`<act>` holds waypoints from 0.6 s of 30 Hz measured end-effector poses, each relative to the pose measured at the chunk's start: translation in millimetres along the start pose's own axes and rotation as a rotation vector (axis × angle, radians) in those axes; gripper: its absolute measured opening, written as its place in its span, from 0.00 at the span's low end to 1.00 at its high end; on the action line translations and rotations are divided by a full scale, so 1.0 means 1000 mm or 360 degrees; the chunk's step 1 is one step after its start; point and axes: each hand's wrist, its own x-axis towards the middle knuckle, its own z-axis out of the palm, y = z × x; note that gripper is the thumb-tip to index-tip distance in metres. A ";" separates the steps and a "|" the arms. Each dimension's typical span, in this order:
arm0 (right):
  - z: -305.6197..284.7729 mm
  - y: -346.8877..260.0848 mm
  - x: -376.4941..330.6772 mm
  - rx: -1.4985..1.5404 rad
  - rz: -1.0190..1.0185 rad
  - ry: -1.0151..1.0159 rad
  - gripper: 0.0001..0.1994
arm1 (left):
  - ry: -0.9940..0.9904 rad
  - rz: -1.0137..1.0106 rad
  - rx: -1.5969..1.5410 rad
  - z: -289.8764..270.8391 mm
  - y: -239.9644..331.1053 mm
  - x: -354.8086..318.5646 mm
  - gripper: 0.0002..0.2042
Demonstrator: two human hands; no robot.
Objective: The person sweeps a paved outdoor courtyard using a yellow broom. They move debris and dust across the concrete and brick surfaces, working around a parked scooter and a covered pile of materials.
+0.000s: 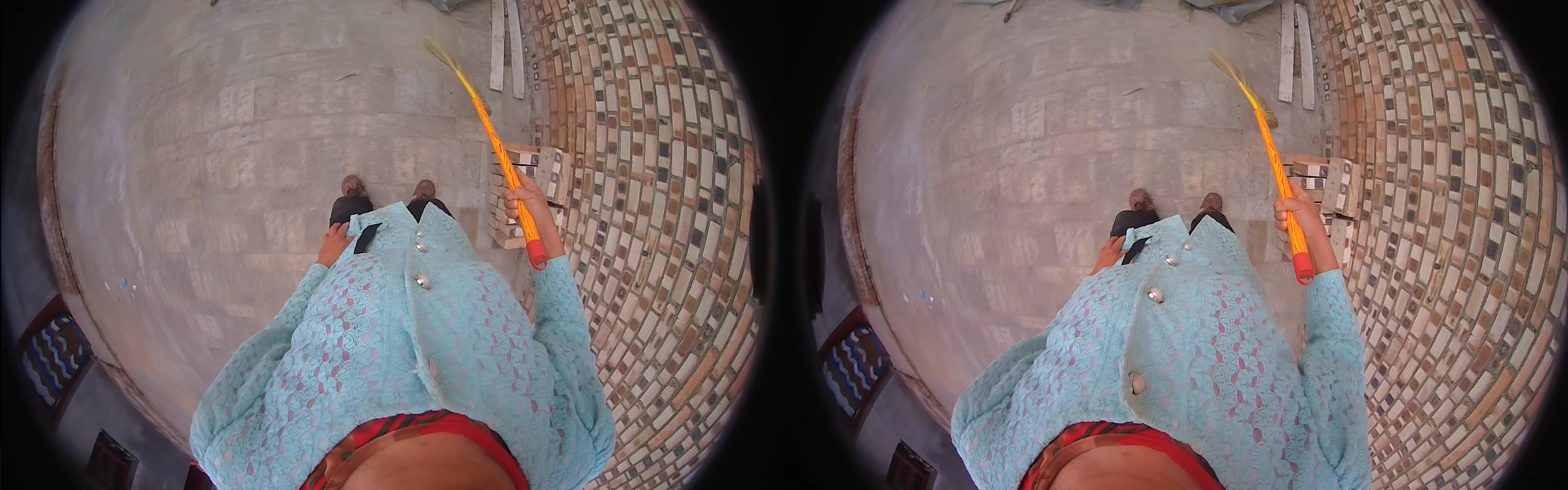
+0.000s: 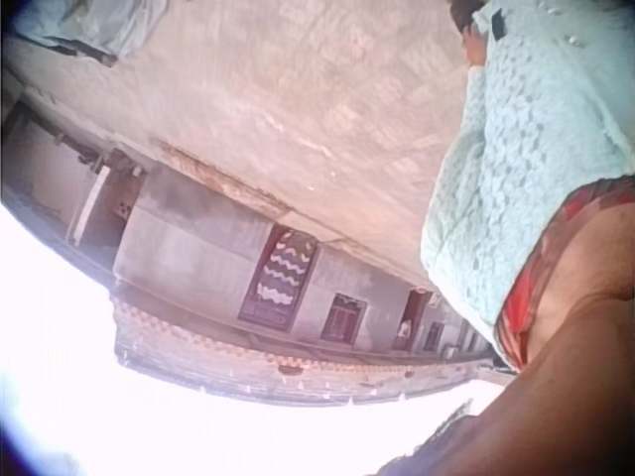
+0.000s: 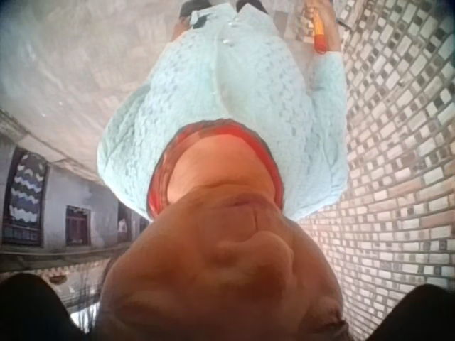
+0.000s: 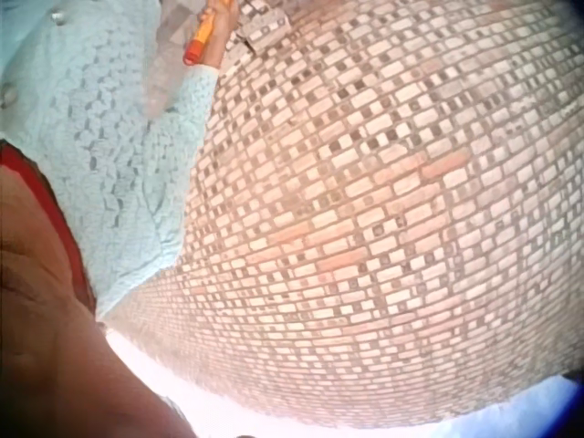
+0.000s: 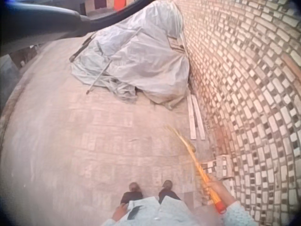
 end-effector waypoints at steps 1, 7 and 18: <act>-0.009 -0.009 0.003 -0.0032 -0.0015 0.0037 0.32 | 0.0009 0.0003 0.0001 0.001 -0.001 0.004 0.23; -0.108 -0.052 0.055 -0.0094 0.0021 0.0303 0.20 | 0.0142 -0.0022 -0.0135 -0.012 0.012 0.022 0.19; -0.135 -0.053 0.104 0.0577 0.0485 -0.0208 0.20 | 0.0168 -0.0165 -0.0241 -0.010 0.072 0.036 0.17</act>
